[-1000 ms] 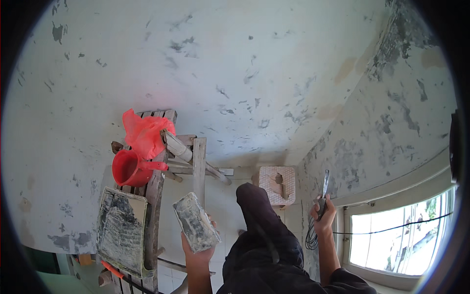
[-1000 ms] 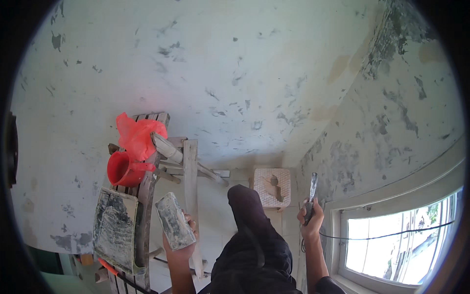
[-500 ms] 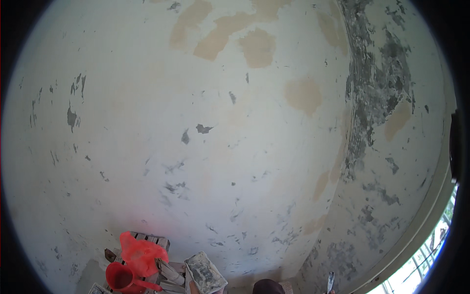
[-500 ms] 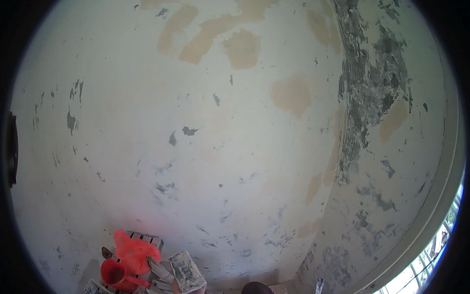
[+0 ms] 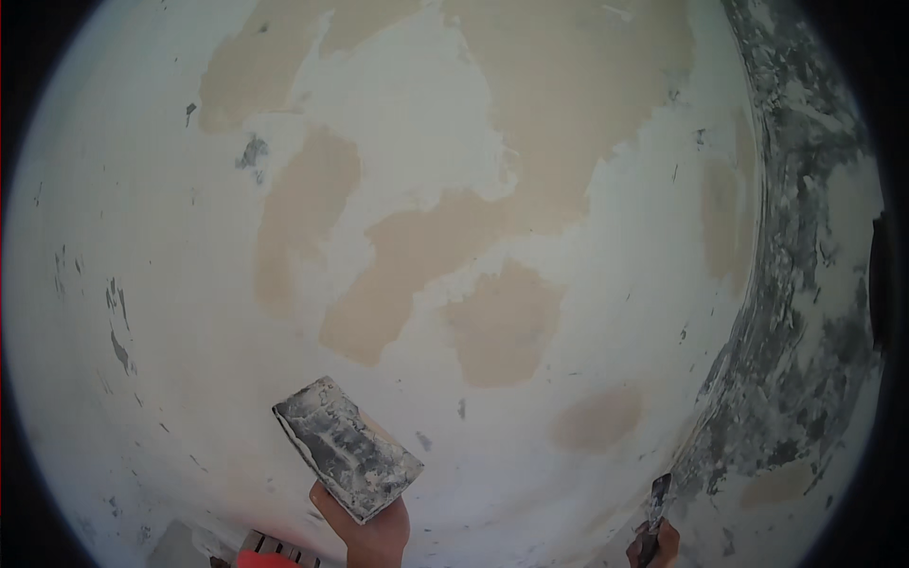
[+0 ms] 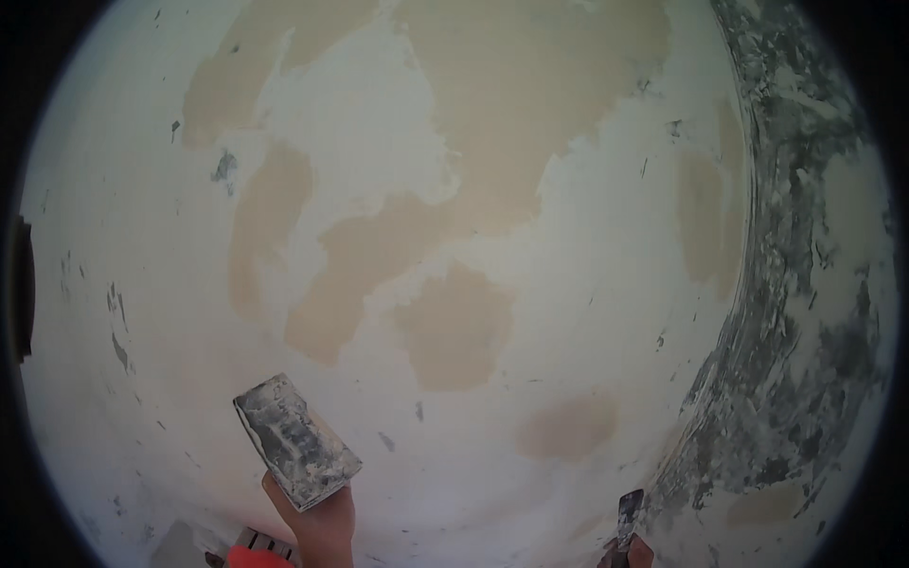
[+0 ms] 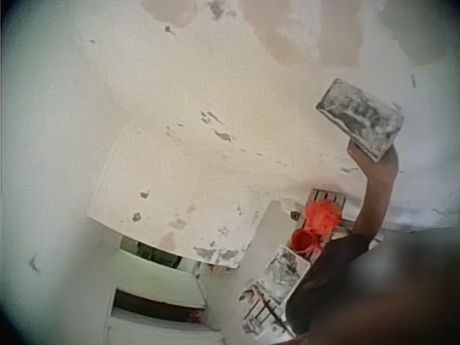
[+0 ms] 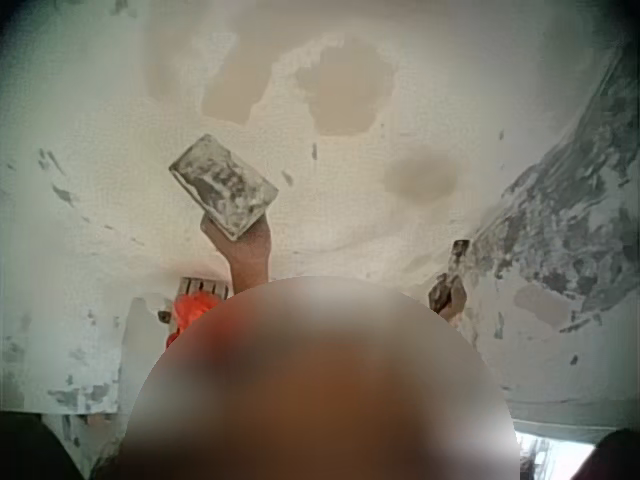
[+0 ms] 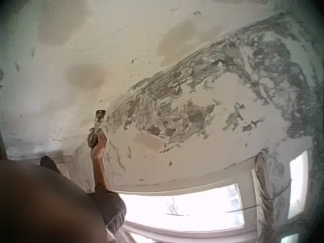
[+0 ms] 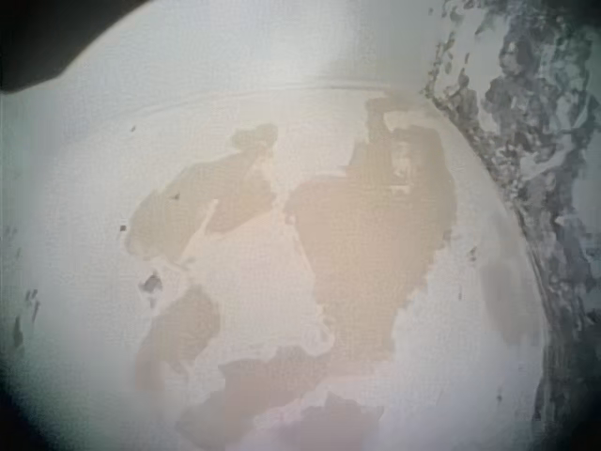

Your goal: Apply plaster or joint compound to a wall and ceiling using a putty knife and a hawk.

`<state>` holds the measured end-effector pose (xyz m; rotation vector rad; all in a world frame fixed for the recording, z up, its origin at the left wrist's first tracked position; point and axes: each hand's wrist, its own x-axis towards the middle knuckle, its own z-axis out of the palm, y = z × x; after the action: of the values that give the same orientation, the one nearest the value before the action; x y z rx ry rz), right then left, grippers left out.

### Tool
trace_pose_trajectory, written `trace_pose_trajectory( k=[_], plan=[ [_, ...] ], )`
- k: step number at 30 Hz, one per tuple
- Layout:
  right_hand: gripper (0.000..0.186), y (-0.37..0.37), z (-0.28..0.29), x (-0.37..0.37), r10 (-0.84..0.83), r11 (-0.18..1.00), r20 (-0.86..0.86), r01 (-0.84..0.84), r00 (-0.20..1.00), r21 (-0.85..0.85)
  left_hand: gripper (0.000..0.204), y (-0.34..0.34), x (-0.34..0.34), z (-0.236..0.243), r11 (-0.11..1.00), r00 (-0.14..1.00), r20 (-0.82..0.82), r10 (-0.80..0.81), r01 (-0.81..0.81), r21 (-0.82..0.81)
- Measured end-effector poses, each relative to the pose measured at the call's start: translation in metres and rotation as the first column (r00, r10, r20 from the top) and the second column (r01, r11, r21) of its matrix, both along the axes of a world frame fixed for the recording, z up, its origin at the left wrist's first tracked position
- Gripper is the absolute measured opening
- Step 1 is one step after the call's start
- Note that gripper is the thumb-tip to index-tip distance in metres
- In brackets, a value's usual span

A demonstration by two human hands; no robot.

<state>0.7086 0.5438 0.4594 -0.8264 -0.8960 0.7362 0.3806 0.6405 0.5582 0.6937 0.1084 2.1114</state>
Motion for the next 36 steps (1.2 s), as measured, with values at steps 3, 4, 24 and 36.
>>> trace_pose_trajectory(
  k=[3, 4, 24, 36],
  plan=[
    [0.04, 0.037, 0.081, 0.022, 0.055, 0.989, -0.025, -0.051, 0.998, 0.138, 0.04, 0.024, 0.037, 0.096, 0.996, 0.992, -0.097, 0.083, -0.079, 0.042],
    [0.04, 0.048, 0.103, 0.026, 0.068, 0.979, -0.032, -0.061, 0.997, 0.196, 0.039, 0.032, 0.052, 0.131, 0.995, 0.992, -0.087, 0.096, -0.093, 0.034],
    [0.038, 0.067, 0.187, 0.04, -0.123, 0.992, -0.579, 0.114, 0.806, -0.051, 0.033, 0.054, 0.206, 0.252, 0.763, 0.291, -0.706, 0.645, -0.28, 0.582],
    [0.043, 0.066, 0.19, 0.017, 0.136, 0.99, -0.322, -0.139, 0.937, 0.016, 0.024, 0.099, 0.109, 0.307, 0.384, 0.048, -0.465, 0.884, -0.641, 0.664]
  ],
)
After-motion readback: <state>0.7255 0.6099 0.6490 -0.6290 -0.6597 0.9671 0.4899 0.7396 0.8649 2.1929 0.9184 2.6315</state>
